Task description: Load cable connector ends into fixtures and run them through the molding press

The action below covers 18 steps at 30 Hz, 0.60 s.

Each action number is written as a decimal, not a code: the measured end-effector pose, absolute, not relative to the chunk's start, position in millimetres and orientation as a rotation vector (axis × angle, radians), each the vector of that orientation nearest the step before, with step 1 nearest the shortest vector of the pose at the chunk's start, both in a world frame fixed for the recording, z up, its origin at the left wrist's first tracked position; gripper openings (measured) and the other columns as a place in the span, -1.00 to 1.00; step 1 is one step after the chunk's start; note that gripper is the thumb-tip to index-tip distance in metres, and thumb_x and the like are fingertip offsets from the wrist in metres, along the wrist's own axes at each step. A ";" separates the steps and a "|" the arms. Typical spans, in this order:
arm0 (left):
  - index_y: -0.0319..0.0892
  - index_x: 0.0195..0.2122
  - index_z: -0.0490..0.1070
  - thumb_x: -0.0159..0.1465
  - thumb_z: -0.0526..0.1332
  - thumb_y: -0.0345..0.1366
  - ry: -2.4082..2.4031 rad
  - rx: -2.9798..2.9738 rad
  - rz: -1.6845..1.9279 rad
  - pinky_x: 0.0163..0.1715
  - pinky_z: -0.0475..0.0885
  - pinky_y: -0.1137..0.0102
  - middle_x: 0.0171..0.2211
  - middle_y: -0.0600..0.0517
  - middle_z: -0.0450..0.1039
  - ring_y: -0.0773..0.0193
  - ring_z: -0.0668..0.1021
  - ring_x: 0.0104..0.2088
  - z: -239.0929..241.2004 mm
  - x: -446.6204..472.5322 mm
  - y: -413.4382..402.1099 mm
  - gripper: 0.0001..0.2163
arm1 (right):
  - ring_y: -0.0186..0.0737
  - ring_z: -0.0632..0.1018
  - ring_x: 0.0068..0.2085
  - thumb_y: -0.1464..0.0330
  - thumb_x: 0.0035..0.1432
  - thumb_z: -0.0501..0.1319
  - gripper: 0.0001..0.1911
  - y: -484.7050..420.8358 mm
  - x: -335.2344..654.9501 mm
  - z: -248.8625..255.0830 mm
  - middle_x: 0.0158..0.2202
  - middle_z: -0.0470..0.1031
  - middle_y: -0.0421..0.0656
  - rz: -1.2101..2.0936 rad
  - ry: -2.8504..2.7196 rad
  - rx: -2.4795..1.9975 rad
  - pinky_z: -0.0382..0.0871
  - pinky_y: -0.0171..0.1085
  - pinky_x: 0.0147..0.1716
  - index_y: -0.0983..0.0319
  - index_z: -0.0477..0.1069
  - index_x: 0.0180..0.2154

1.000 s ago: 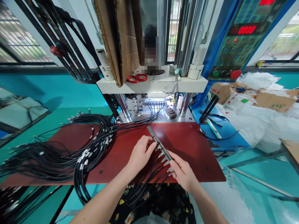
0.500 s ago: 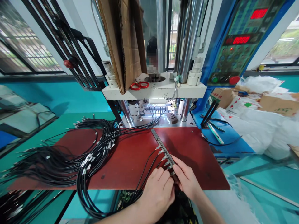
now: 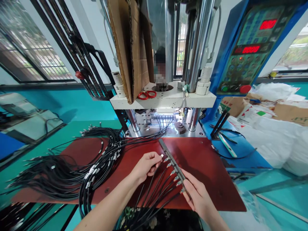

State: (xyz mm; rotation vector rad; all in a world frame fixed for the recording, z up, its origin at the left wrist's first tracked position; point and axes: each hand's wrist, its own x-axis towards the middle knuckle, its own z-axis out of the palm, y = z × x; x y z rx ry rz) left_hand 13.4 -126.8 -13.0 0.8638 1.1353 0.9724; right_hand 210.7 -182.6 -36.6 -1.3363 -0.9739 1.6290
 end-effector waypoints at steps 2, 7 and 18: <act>-0.20 -0.63 0.16 -0.03 0.23 -0.13 1.177 0.881 0.947 -0.82 -0.16 0.58 -0.77 0.21 0.12 0.56 0.09 -0.81 -18.0 20.6 -123.8 -0.71 | -0.51 0.37 -0.64 0.10 -0.05 0.24 -0.49 -181.7 211.4 -37.6 -0.37 0.52 -0.19 1.639 -0.965 -1.339 0.23 -0.54 -0.73 0.10 0.35 -0.03; -0.19 -0.64 0.17 -0.04 0.21 -0.16 1.207 0.896 0.937 -0.84 -0.15 0.58 -0.77 0.20 0.15 0.56 0.09 -0.83 -17.4 24.6 -120.0 -0.74 | -0.27 0.46 -0.10 0.10 -0.13 0.29 -0.53 -181.5 209.1 -34.9 -0.03 0.41 -0.19 1.657 -0.834 -1.340 0.38 -0.43 -0.25 0.05 0.41 -0.11; -0.18 -0.61 0.15 0.04 0.07 -0.24 1.334 1.122 0.821 -0.80 -0.10 0.54 -0.76 0.20 0.11 0.54 0.07 -0.81 -26.5 19.7 -109.2 -0.83 | -0.08 0.50 -0.21 0.05 -0.07 0.22 -0.46 -177.0 206.8 -46.5 -0.19 0.49 -0.06 1.504 -1.197 -1.306 0.44 -0.21 -0.29 0.12 0.39 -0.05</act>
